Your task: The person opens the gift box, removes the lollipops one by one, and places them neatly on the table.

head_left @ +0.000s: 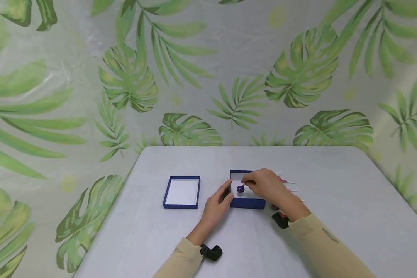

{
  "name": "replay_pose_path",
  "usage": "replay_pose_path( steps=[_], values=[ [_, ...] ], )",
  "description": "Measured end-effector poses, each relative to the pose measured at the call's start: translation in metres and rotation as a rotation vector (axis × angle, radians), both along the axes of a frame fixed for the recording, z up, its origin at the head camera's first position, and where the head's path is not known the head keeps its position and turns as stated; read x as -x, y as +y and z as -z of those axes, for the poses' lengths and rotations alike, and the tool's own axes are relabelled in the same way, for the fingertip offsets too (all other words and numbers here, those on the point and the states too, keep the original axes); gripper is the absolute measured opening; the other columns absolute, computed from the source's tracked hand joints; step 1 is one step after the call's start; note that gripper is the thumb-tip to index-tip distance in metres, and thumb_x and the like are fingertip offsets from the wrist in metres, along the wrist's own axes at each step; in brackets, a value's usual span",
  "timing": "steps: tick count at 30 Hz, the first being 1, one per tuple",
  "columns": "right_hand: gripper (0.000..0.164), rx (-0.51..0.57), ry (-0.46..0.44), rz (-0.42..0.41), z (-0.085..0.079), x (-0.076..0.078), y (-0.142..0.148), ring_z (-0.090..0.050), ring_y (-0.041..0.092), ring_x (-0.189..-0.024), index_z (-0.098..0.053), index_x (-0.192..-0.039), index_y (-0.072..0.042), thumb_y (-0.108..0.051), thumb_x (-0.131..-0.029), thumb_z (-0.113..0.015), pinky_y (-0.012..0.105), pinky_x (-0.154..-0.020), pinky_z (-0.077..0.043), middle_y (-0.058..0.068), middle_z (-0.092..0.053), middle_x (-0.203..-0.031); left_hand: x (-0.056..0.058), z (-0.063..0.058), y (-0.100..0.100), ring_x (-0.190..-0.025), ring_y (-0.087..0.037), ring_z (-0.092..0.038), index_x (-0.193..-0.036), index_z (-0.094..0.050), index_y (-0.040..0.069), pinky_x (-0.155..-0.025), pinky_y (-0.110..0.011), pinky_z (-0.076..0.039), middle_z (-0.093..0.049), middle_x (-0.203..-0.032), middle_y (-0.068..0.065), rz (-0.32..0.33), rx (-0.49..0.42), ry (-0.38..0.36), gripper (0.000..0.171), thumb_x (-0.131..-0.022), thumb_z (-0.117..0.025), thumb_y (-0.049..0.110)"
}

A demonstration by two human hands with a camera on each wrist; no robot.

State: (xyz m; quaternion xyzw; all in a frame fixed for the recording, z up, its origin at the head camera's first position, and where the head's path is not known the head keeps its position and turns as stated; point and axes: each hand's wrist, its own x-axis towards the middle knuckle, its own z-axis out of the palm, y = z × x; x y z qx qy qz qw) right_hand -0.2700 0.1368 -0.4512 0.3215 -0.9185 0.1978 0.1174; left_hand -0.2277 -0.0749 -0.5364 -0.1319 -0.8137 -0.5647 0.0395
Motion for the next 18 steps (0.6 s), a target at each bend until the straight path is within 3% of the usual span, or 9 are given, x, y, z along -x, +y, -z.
replay_pose_path(
  steps=[12,18],
  values=[
    [0.013,0.072,0.071,0.058,-0.011,-0.01,0.014,-0.063,0.007,-0.07,-0.081,-0.098,-0.013,-0.007,-0.089,-0.074,0.03,-0.062,-0.054,-0.003,-0.075,-0.091,0.0,-0.001,0.0,-0.14,-0.009,-0.04,-0.15,-0.047,0.038,-0.115,-0.032,-0.035,-0.045,-0.151,0.012,-0.018,-0.003,-0.001,0.048,-0.103,-0.056,0.037],
    [0.014,0.148,0.021,0.07,-0.009,-0.021,0.02,-0.058,0.004,-0.068,-0.081,-0.1,-0.015,-0.009,-0.09,-0.072,0.029,-0.062,-0.051,-0.005,-0.075,-0.092,-0.003,0.002,0.0,-0.141,-0.013,-0.04,-0.152,-0.047,0.033,-0.115,-0.036,-0.035,-0.044,-0.153,0.011,-0.006,-0.001,-0.015,0.05,-0.103,-0.055,0.04]
  ],
)
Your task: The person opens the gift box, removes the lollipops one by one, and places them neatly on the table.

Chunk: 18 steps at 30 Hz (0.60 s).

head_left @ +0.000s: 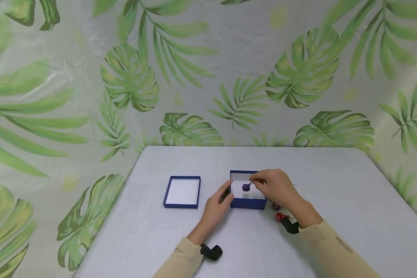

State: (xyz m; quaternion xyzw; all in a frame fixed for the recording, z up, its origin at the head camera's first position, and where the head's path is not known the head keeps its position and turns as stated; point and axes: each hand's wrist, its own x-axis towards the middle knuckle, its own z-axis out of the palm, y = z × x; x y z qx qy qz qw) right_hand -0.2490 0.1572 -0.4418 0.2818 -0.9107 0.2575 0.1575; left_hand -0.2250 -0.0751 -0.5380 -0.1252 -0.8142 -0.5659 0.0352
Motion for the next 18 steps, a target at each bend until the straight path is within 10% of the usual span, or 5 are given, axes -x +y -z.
replay_pose_path(
  steps=[18],
  values=[
    [0.014,0.066,0.004,0.083,-0.013,-0.019,0.03,-0.058,0.006,-0.067,-0.081,-0.102,-0.015,-0.011,-0.089,-0.076,0.026,-0.056,-0.051,-0.004,-0.075,-0.091,-0.003,-0.004,-0.001,-0.141,-0.01,-0.038,-0.151,-0.046,0.036,-0.116,-0.034,-0.034,-0.043,-0.153,0.012,-0.002,0.0,-0.007,0.049,-0.104,-0.055,0.038]
  ],
)
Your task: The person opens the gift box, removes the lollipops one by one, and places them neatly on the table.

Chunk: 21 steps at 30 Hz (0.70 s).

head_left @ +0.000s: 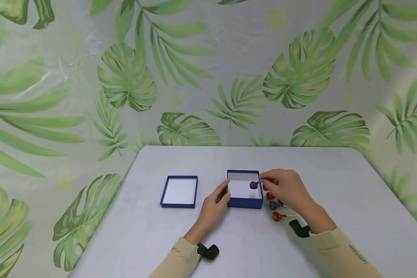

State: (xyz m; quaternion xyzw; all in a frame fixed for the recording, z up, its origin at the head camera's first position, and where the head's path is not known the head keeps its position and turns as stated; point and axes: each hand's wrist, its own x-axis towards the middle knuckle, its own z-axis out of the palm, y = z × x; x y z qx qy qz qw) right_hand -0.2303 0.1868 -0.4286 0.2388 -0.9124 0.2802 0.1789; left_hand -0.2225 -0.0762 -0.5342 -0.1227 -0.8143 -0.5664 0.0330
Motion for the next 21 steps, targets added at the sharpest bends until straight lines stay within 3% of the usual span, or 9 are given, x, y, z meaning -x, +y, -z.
replay_pose_path(
  steps=[21],
  values=[
    [0.016,-0.002,0.147,0.054,-0.014,-0.013,0.035,-0.06,0.005,-0.069,-0.081,-0.098,-0.019,-0.009,-0.085,-0.079,0.026,-0.056,-0.052,-0.006,-0.076,-0.094,0.003,0.001,-0.002,-0.142,-0.011,-0.038,-0.153,-0.046,0.032,-0.116,-0.035,-0.033,-0.043,-0.153,0.012,0.017,0.005,-0.001,0.049,-0.104,-0.055,0.031]
  ],
)
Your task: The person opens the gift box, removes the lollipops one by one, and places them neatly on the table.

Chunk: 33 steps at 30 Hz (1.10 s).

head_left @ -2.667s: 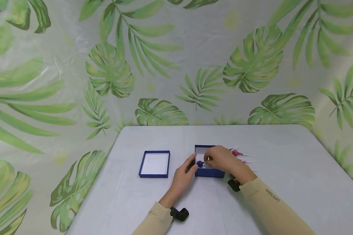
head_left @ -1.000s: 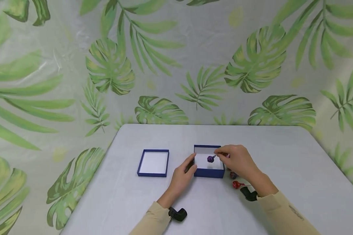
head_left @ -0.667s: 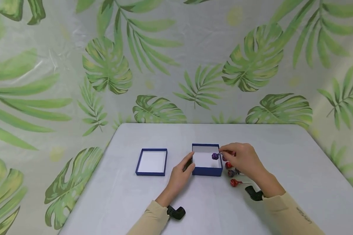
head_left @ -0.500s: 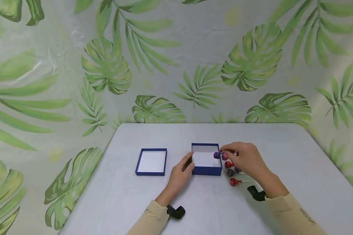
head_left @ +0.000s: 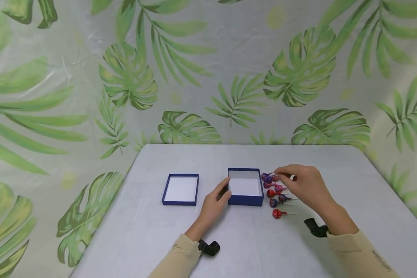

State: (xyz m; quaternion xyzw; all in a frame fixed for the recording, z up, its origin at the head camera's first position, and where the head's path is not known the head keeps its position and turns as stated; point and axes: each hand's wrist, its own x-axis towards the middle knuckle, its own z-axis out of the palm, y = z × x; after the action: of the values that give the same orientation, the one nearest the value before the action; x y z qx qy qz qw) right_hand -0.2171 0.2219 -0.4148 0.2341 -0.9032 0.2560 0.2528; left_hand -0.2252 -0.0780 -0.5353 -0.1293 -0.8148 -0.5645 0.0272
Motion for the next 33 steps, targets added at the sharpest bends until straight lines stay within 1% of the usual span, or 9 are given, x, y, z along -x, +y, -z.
replay_pose_path(
  steps=[3,7,12,16,18,22,27,33],
  values=[
    [0.016,-0.007,0.018,0.012,-0.002,-0.002,0.007,-0.062,0.006,-0.071,-0.081,-0.098,-0.017,-0.008,-0.086,-0.079,0.027,-0.058,-0.053,-0.005,-0.076,-0.094,0.0,0.0,0.0,-0.142,-0.011,-0.038,-0.152,-0.046,0.033,-0.116,-0.036,-0.033,-0.043,-0.153,0.012,-0.004,0.004,-0.003,0.049,-0.104,-0.055,0.03],
    [0.017,-0.005,0.024,0.028,0.0,-0.006,0.015,-0.062,0.007,-0.07,-0.081,-0.098,-0.016,-0.006,-0.085,-0.079,0.027,-0.058,-0.054,-0.004,-0.076,-0.093,0.0,0.001,0.0,-0.141,-0.011,-0.038,-0.152,-0.046,0.035,-0.117,-0.035,-0.033,-0.044,-0.153,0.013,-0.009,0.007,0.001,0.048,-0.104,-0.056,0.031],
    [0.018,0.004,-0.011,0.051,0.004,-0.012,0.023,-0.064,0.009,-0.071,-0.081,-0.099,-0.015,-0.004,-0.085,-0.078,0.029,-0.059,-0.056,-0.003,-0.076,-0.093,0.001,0.0,0.0,-0.142,-0.012,-0.038,-0.152,-0.046,0.033,-0.117,-0.037,-0.033,-0.043,-0.153,0.012,-0.007,0.014,0.012,0.049,-0.104,-0.054,0.037],
    [0.019,0.022,-0.046,0.071,0.01,-0.016,0.029,-0.065,0.01,-0.073,-0.081,-0.099,-0.016,-0.004,-0.085,-0.079,0.025,-0.06,-0.055,-0.003,-0.076,-0.093,0.001,0.001,0.001,-0.142,-0.012,-0.037,-0.153,-0.045,0.033,-0.117,-0.037,-0.033,-0.043,-0.153,0.012,-0.003,0.021,0.017,0.049,-0.104,-0.054,0.039],
    [0.02,0.028,-0.06,0.078,0.015,-0.019,0.033,-0.065,0.01,-0.073,-0.081,-0.099,-0.017,-0.004,-0.085,-0.078,0.024,-0.06,-0.055,-0.004,-0.076,-0.092,0.0,0.001,0.001,-0.142,-0.011,-0.037,-0.152,-0.045,0.035,-0.117,-0.036,-0.032,-0.043,-0.153,0.014,-0.005,0.023,0.013,0.049,-0.104,-0.054,0.039],
    [0.019,0.045,-0.111,0.097,0.022,-0.024,0.037,-0.065,0.01,-0.072,-0.081,-0.099,-0.019,-0.005,-0.086,-0.077,0.023,-0.059,-0.055,-0.004,-0.076,-0.093,0.0,0.001,0.001,-0.141,-0.009,-0.038,-0.151,-0.046,0.037,-0.116,-0.033,-0.033,-0.043,-0.152,0.014,-0.003,0.004,0.006,0.048,-0.104,-0.055,0.038],
    [0.015,0.055,-0.196,0.127,0.032,-0.029,0.041,-0.064,0.012,-0.073,-0.081,-0.1,-0.018,-0.009,-0.088,-0.076,0.023,-0.056,-0.053,-0.001,-0.076,-0.094,0.0,0.001,0.001,-0.141,-0.013,-0.039,-0.152,-0.046,0.032,-0.115,-0.034,-0.036,-0.044,-0.153,0.009,0.006,-0.018,0.015,0.049,-0.104,-0.055,0.035],
    [0.013,0.06,-0.293,0.151,0.046,-0.033,0.046,-0.065,0.014,-0.076,-0.081,-0.101,-0.018,-0.013,-0.091,-0.075,0.024,-0.057,-0.054,-0.002,-0.076,-0.094,-0.001,0.0,0.001,-0.141,-0.011,-0.039,-0.152,-0.046,0.032,-0.114,-0.033,-0.036,-0.043,-0.153,0.011,0.003,-0.016,0.012,0.049,-0.104,-0.055,0.036]
  ],
)
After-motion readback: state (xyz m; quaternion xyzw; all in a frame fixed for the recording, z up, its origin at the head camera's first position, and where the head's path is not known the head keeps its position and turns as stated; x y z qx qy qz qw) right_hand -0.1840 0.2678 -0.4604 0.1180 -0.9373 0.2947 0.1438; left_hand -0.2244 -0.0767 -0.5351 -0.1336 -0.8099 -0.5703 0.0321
